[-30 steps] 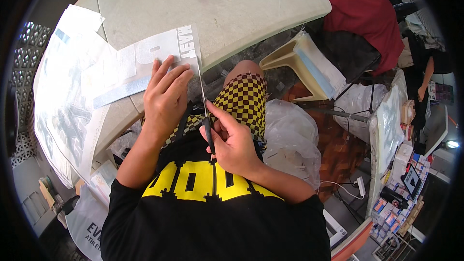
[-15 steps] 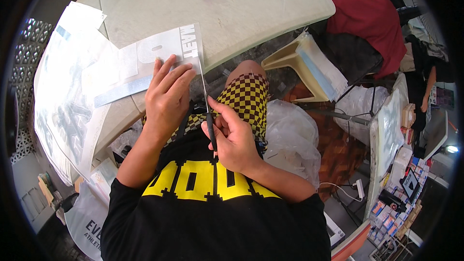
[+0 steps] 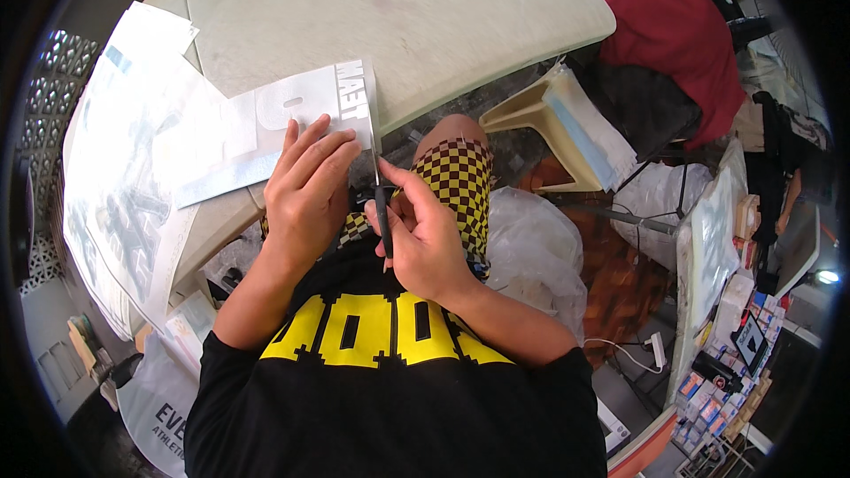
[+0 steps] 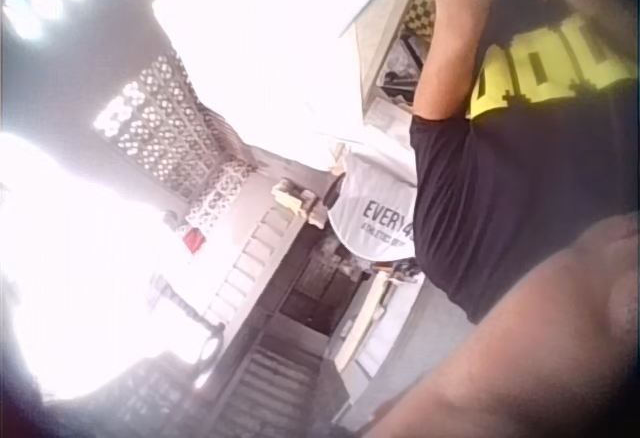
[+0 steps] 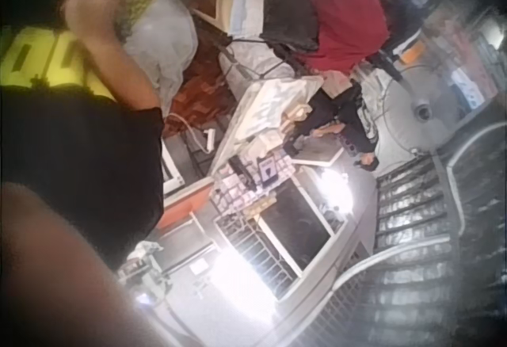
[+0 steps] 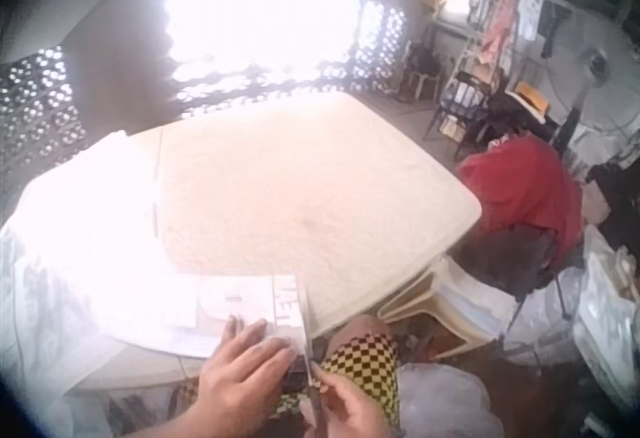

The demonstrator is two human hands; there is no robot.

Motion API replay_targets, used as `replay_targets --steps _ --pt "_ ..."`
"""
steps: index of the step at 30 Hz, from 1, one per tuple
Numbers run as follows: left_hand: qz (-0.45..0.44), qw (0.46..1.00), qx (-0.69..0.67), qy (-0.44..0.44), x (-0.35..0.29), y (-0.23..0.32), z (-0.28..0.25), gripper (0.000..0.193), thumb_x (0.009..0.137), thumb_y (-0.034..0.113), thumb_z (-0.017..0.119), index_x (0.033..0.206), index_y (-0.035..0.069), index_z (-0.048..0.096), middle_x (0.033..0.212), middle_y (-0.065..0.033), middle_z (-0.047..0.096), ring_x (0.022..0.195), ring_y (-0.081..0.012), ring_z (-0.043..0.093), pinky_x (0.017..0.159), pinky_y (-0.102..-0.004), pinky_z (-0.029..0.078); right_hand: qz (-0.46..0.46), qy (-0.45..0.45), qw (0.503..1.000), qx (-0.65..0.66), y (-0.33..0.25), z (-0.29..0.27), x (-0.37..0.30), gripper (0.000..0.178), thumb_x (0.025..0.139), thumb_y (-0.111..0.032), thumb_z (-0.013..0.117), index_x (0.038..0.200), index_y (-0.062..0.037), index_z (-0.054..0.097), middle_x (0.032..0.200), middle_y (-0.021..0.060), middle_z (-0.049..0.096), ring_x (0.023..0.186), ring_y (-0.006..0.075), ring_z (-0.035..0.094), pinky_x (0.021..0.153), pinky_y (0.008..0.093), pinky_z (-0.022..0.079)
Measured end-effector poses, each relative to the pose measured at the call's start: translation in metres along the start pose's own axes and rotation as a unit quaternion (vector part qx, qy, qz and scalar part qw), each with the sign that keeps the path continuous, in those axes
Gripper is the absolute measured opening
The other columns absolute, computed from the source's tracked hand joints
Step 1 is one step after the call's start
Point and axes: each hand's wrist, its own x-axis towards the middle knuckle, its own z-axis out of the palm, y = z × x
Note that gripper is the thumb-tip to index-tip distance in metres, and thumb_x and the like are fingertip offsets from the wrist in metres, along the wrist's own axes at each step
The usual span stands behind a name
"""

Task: The person sits on the floor and uses scissors to cut out individual sticker designs from a large sheet. They repeatedly trim the edges of the printed figures and text, separating them from the backing material.

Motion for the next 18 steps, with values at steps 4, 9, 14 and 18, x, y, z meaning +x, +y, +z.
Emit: replay_targets --steps 4,9,14,18 --pt "-0.005 1.000 0.000 0.001 0.000 0.000 0.000 0.029 0.077 -0.010 0.069 0.103 0.003 0.073 0.109 -0.0110 0.073 0.117 -0.0359 0.066 0.109 -0.0568 0.043 0.012 0.003 1.000 -0.021 -0.001 -0.002 -0.002 0.046 0.103 -0.013 0.059 0.147 -0.0033 0.046 0.079 -0.0008 0.059 0.061 0.0053 0.056 0.049 0.0211 0.046" --pt "0.011 1.000 -0.006 0.001 -0.004 -0.001 -0.002 0.035 0.071 -0.004 0.073 0.105 0.003 0.070 0.109 -0.0095 0.071 0.116 -0.0368 0.065 0.108 -0.0615 0.043 0.007 0.008 1.000 -0.017 -0.001 0.001 0.006 0.045 0.103 -0.012 0.057 0.146 -0.0033 0.047 0.083 0.0006 0.062 0.061 0.0061 0.057 0.049 0.0215 0.046" --pt "-0.002 1.000 -0.020 0.000 -0.002 0.006 -0.008 0.035 0.071 -0.007 0.073 0.105 0.003 0.071 0.109 -0.0105 0.072 0.117 -0.0369 0.066 0.110 -0.0598 0.042 -0.025 0.008 1.000 -0.011 -0.001 0.001 0.020 0.044 0.103 -0.008 0.056 0.145 -0.0009 0.047 0.086 0.0022 0.064 0.061 0.0070 0.058 0.048 0.0224 0.046" --pt "0.016 1.000 -0.010 0.008 -0.004 0.002 -0.004 0.037 0.069 0.002 0.076 0.106 0.004 0.069 0.110 -0.0087 0.070 0.115 -0.0369 0.065 0.106 -0.0634 0.043 -0.012 0.012 0.999 -0.027 -0.002 0.001 0.018 0.043 0.103 -0.006 0.055 0.145 0.0002 0.048 0.087 0.0028 0.065 0.062 0.0071 0.058 0.049 0.0228 0.047"
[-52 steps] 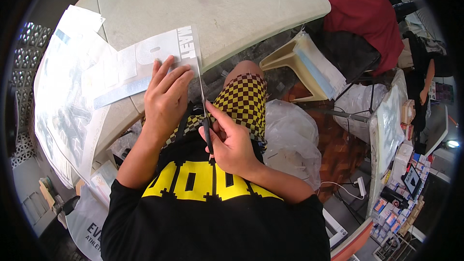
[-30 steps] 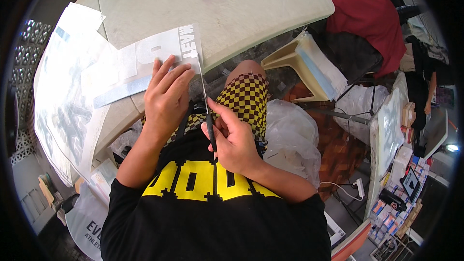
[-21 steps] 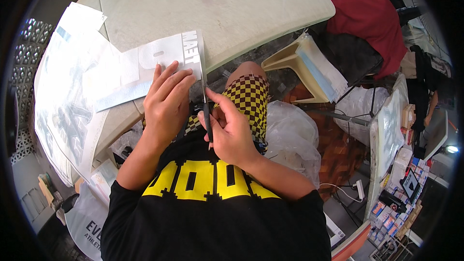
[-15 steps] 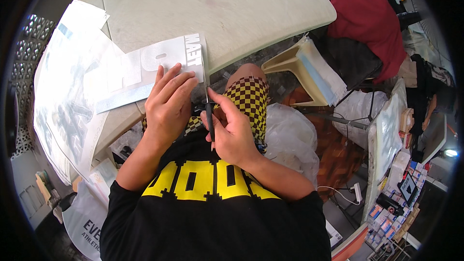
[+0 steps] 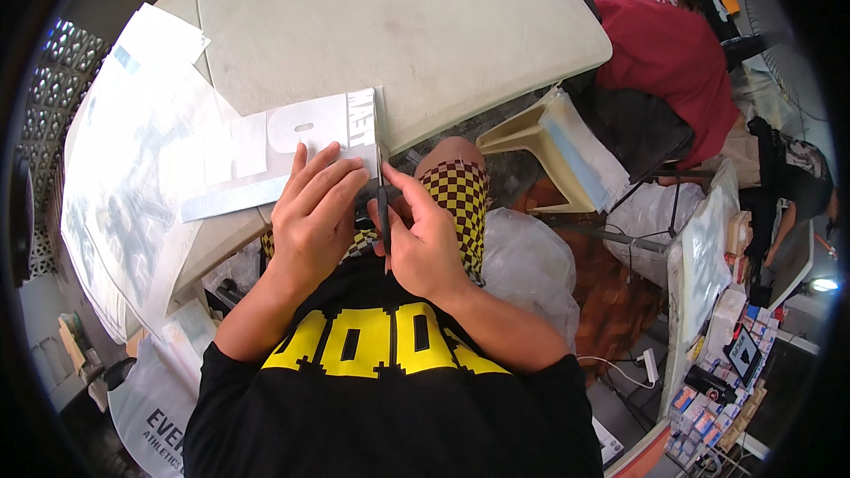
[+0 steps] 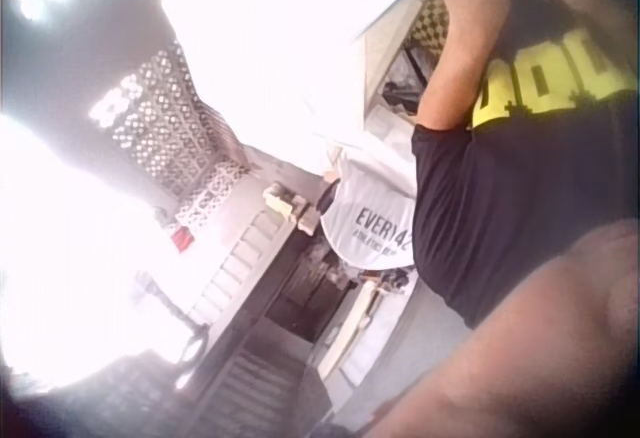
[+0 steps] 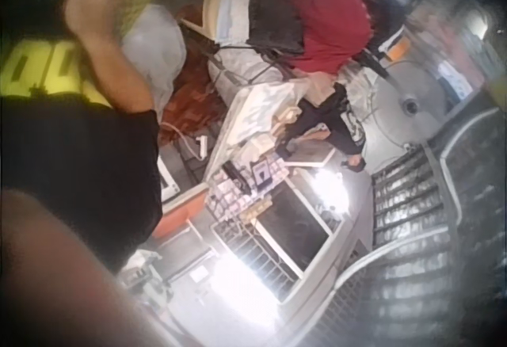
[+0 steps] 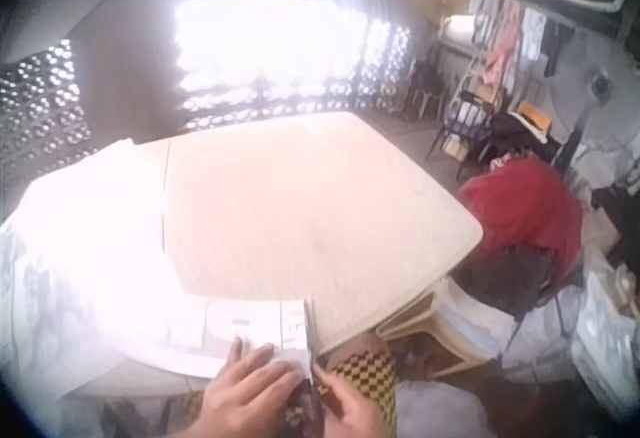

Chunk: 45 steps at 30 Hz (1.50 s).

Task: The person sits on the floor and uses scissors to cut out individual sticker designs from a large sheet. They repeatedly trim the edges of the printed figures and text, separating them from the backing material.

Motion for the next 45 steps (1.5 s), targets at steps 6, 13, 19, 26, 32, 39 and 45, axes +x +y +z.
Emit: replay_targets --steps 6,13,19,26,32,39,45 --pt "-0.035 0.999 -0.002 -0.024 -0.001 -0.006 0.000 0.043 0.076 0.006 0.077 0.117 0.005 0.065 0.116 -0.0093 0.068 0.123 -0.0380 0.060 0.113 -0.0667 0.030 0.028 -0.010 1.000 0.003 -0.002 -0.005 0.012 0.043 0.104 -0.006 0.054 0.146 -0.0037 0.048 0.087 0.0025 0.064 0.061 0.0070 0.058 0.050 0.0220 0.047" --pt "-0.115 0.978 0.116 -0.128 -0.004 -0.021 -0.023 0.059 0.077 0.010 0.081 0.132 0.009 0.060 0.134 -0.0135 0.061 0.138 -0.0364 0.048 0.118 -0.0654 0.020 -0.024 0.085 0.995 0.043 0.023 -0.054 0.028 0.045 0.102 -0.001 0.054 0.146 -0.0055 0.047 0.091 0.0033 0.064 0.065 0.0075 0.059 0.051 0.0210 0.049" --pt "-0.111 0.993 0.025 -0.003 -0.028 -0.039 -0.017 0.028 0.089 -0.007 0.064 0.113 0.003 0.075 0.122 -0.0145 0.072 0.130 -0.0356 0.059 0.119 -0.0525 0.030 -0.070 0.110 0.991 0.021 0.004 -0.045 0.037 0.054 0.088 -0.004 0.078 0.135 0.0003 0.052 0.090 0.0086 0.069 0.082 0.0122 0.066 0.070 0.0261 0.052" --pt "-0.045 0.999 0.000 0.000 -0.011 -0.018 0.020 0.038 0.087 -0.010 0.063 0.118 0.010 0.074 0.128 -0.0129 0.069 0.133 -0.0391 0.056 0.119 -0.0580 0.027 -0.163 0.107 0.978 0.073 -0.015 -0.021 0.052 0.063 0.082 -0.020 0.086 0.130 0.0029 0.051 0.093 0.0056 0.068 0.081 0.0086 0.061 0.070 0.0253 0.049" --pt "0.116 0.993 -0.021 -0.005 -0.004 -0.008 0.042 0.026 0.087 -0.005 0.065 0.109 0.006 0.071 0.129 -0.0146 0.066 0.136 -0.0437 0.051 0.117 -0.0653 0.025 -0.235 0.201 0.951 0.000 -0.009 -0.052 0.069 0.041 0.082 -0.007 0.080 0.118 0.0010 0.063 0.087 0.0060 0.070 0.078 0.0092 0.064 0.069 0.0265 0.051" --pt "0.055 0.966 0.145 -0.207 0.047 0.032 0.051 0.055 0.089 0.009 0.069 0.141 0.005 0.052 0.152 -0.0237 0.044 0.146 -0.0463 0.033 0.121 -0.0604 0.022 -0.272 0.374 0.875 0.143 -0.062 -0.241 0.074 0.048 0.082 -0.001 0.079 0.127 -0.0029 0.061 0.086 0.0041 0.068 0.071 0.0093 0.062 0.058 0.0280 0.049" --pt "0.054 0.965 0.140 -0.216 0.069 0.019 0.083 0.063 0.089 0.011 0.070 0.146 0.002 0.047 0.155 -0.0240 0.040 0.147 -0.0469 0.030 0.122 -0.0560 0.024 -0.188 0.633 0.739 -0.131 0.072 -0.433 0.072 0.044 0.077 -0.005 0.074 0.121 -0.0061 0.068 0.082 0.0113 0.072 0.079 0.0200 0.072 0.072 0.0343 0.054"
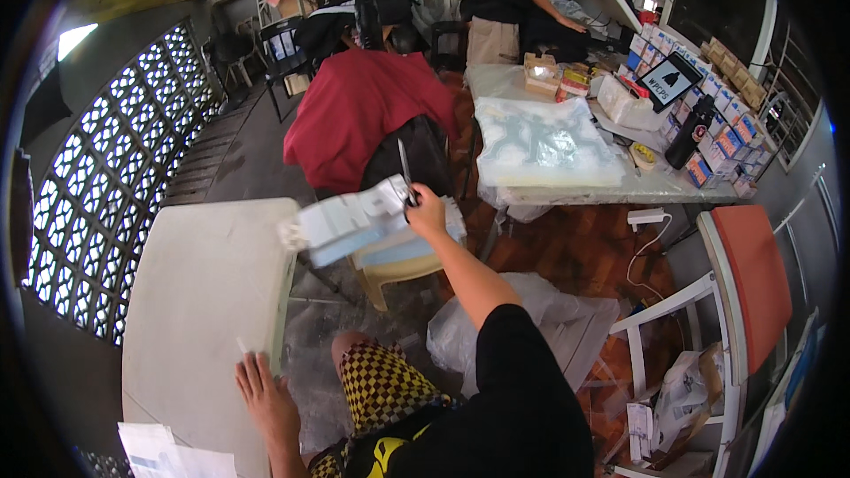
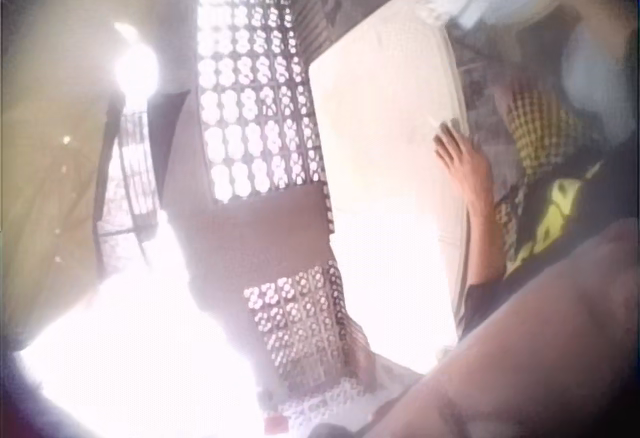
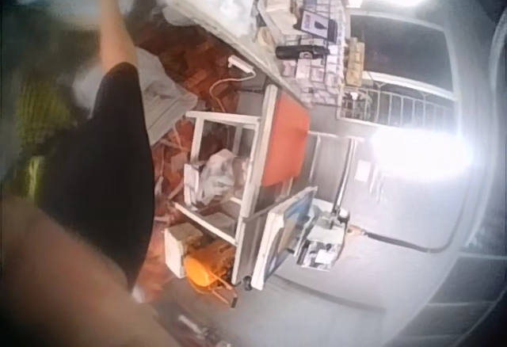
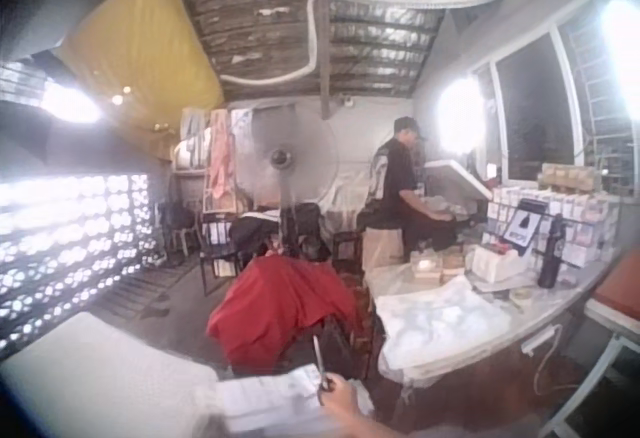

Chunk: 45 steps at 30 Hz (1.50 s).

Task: The person sits on the floor and uses scissors to cut out individual sticker designs from a large sheet. They repeatedly trim the edges of the printed figures and text, separating them from the backing material.

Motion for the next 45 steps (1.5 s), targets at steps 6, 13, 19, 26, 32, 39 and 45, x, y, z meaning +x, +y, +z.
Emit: replay_targets --steps 6,13,19,26,32,39,45 --pt "-0.011 0.995 -0.004 0.102 -0.001 -0.003 0.015 0.038 0.091 0.007 0.068 0.128 0.002 0.065 0.138 -0.0180 0.059 0.129 -0.0406 0.052 0.109 -0.0521 0.042 0.093 0.110 0.986 -0.079 0.141 -0.010 0.023 0.046 0.077 -0.009 0.077 0.122 -0.0127 0.068 0.090 0.0134 0.073 0.082 0.0292 0.072 0.078 0.0414 0.055" --pt "0.010 0.985 -0.012 0.170 -0.008 -0.014 0.018 0.022 0.085 -0.001 0.070 0.106 0.003 0.075 0.110 -0.0112 0.072 0.093 -0.0309 0.060 0.084 -0.0435 0.047 -0.062 0.112 0.974 -0.187 0.100 0.011 0.004 0.069 0.075 -0.020 0.083 0.135 -0.0114 0.051 0.118 0.0195 0.061 0.121 0.0402 0.052 0.099 0.0499 0.044" --pt "-0.015 0.979 -0.075 0.191 -0.005 -0.014 0.017 0.021 0.083 -0.007 0.068 0.101 0.002 0.075 0.098 -0.0115 0.073 0.084 -0.0306 0.064 0.082 -0.0423 0.049 0.010 -0.114 0.983 0.145 -0.001 0.033 -0.096 0.044 0.077 -0.005 0.080 0.118 -0.0059 0.063 0.096 0.0031 0.061 0.083 0.0153 0.059 0.076 0.0303 0.052" --pt "-0.023 0.927 -0.369 0.056 -0.002 0.063 0.032 0.019 0.079 -0.012 0.072 0.095 -0.001 0.071 0.089 -0.0127 0.071 0.081 -0.0225 0.067 0.072 -0.0313 0.055 0.112 -0.484 0.722 0.482 -0.082 0.019 -0.263 0.063 0.087 0.006 0.074 0.141 -0.0063 0.045 0.130 0.0104 0.064 0.119 0.0166 0.061 0.095 0.0293 0.053" --pt "-0.145 0.746 -0.640 -0.116 -0.037 0.089 0.095 0.010 0.089 -0.012 0.066 0.095 -0.004 0.066 0.089 -0.0053 0.070 0.081 -0.0130 0.066 0.078 -0.0257 0.054 0.092 -0.460 0.856 0.216 -0.101 -0.058 -0.262 0.059 0.082 -0.008 0.085 0.132 0.0019 0.055 0.101 0.0047 0.068 0.094 0.0108 0.061 0.083 0.0280 0.051" --pt "-0.281 0.402 -0.818 -0.300 -0.046 0.084 0.089 0.021 0.100 0.005 0.061 0.120 -0.004 0.063 0.114 -0.0168 0.069 0.105 -0.0273 0.069 0.092 -0.0387 0.055 0.146 -0.395 0.880 0.219 -0.076 -0.089 -0.282 0.050 0.079 -0.001 0.080 0.126 0.0019 0.061 0.100 0.0061 0.069 0.091 0.0098 0.061 0.082 0.0276 0.050" --pt "0.009 0.874 -0.478 -0.087 -0.052 0.037 0.007 0.018 0.086 -0.002 0.067 0.104 0.000 0.069 0.104 -0.0161 0.069 0.100 -0.0302 0.068 0.087 -0.0416 0.055 0.223 -0.058 0.960 -0.157 0.107 -0.168 -0.286 0.040 0.079 0.009 0.060 0.116 -0.0030 0.068 0.097 0.0113 0.072 0.097 0.0180 0.067 0.088 0.0344 0.052"
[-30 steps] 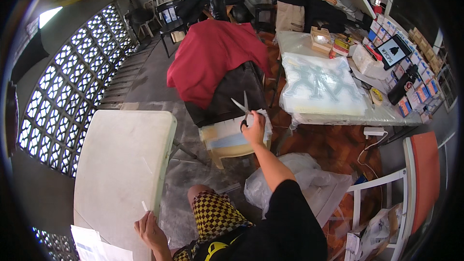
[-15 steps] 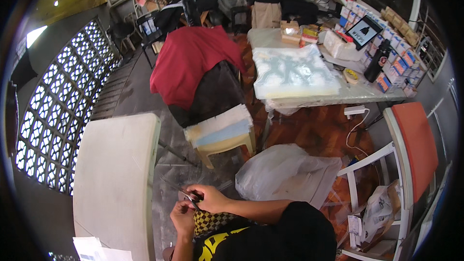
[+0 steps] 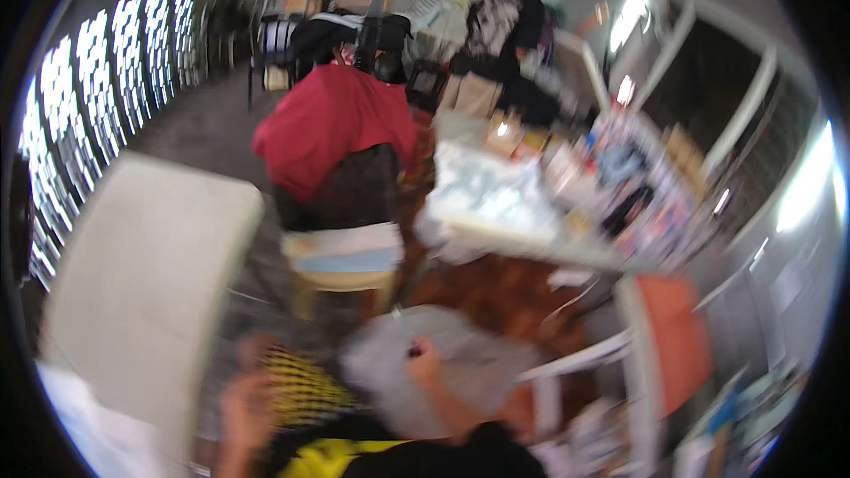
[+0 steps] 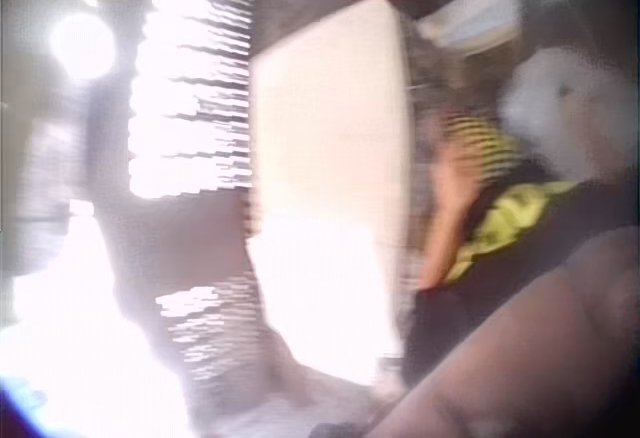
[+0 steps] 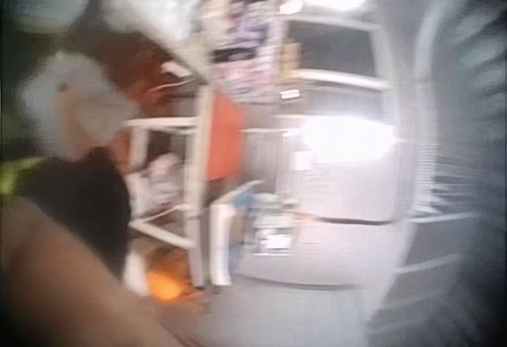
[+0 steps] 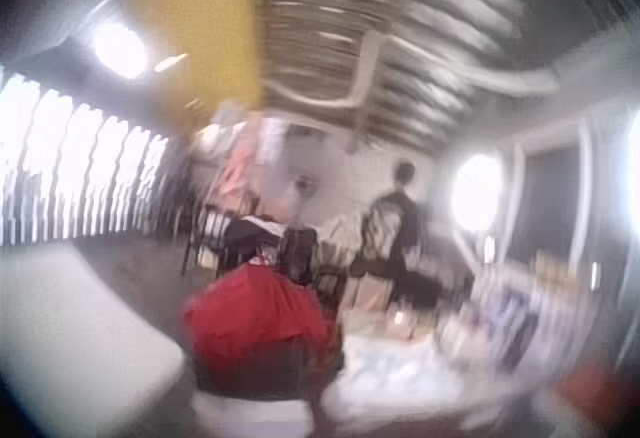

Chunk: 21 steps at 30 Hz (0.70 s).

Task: The person sits on the floor and uses scissors to cut out individual sticker designs from a large sheet. They repeatedly trim the edges of the printed figures and text, separating them from the backing material.

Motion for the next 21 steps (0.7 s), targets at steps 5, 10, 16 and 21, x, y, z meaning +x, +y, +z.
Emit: replay_targets --steps 5,10,16,21 --pt "-0.040 0.958 0.147 0.242 -0.038 0.019 -0.102 0.027 0.089 -0.003 0.061 0.115 0.000 0.068 0.117 -0.0196 0.068 0.111 -0.0344 0.063 0.099 -0.0420 0.048 0.083 0.120 0.956 -0.254 0.178 -0.073 0.015 0.062 0.074 -0.022 0.081 0.130 -0.0034 0.059 0.115 0.0182 0.069 0.106 0.0367 0.066 0.096 0.0416 0.049" --pt "-0.164 0.790 0.444 0.389 -0.141 -0.112 -0.232 0.037 0.093 0.005 0.063 0.129 -0.002 0.061 0.133 -0.0232 0.060 0.125 -0.0394 0.056 0.106 -0.0462 0.044 -0.036 0.217 0.967 -0.128 0.126 -0.034 -0.011 0.080 0.076 -0.028 0.085 0.138 0.0025 0.045 0.131 0.0222 0.056 0.124 0.0372 0.054 0.105 0.0418 0.042" --pt "-0.260 0.779 0.432 0.374 -0.146 -0.073 -0.212 0.038 0.094 0.020 0.064 0.127 0.001 0.064 0.139 -0.0274 0.055 0.131 -0.0434 0.049 0.113 -0.0514 0.036 -0.242 -0.038 0.951 0.189 -0.059 0.003 0.000 0.057 0.096 -0.010 0.071 0.142 0.0000 0.040 0.111 0.0148 0.064 0.094 0.0194 0.066 0.081 0.0310 0.055" --pt "-0.295 0.739 0.457 0.397 -0.148 -0.066 -0.211 0.032 0.095 0.028 0.067 0.122 0.012 0.072 0.136 -0.0127 0.062 0.134 -0.0372 0.050 0.116 -0.0619 0.028 -0.260 -0.275 0.890 0.255 -0.213 0.058 -0.024 0.056 0.098 -0.011 0.067 0.142 -0.0035 0.035 0.098 0.0153 0.066 0.067 0.0165 0.066 0.052 0.0250 0.049"
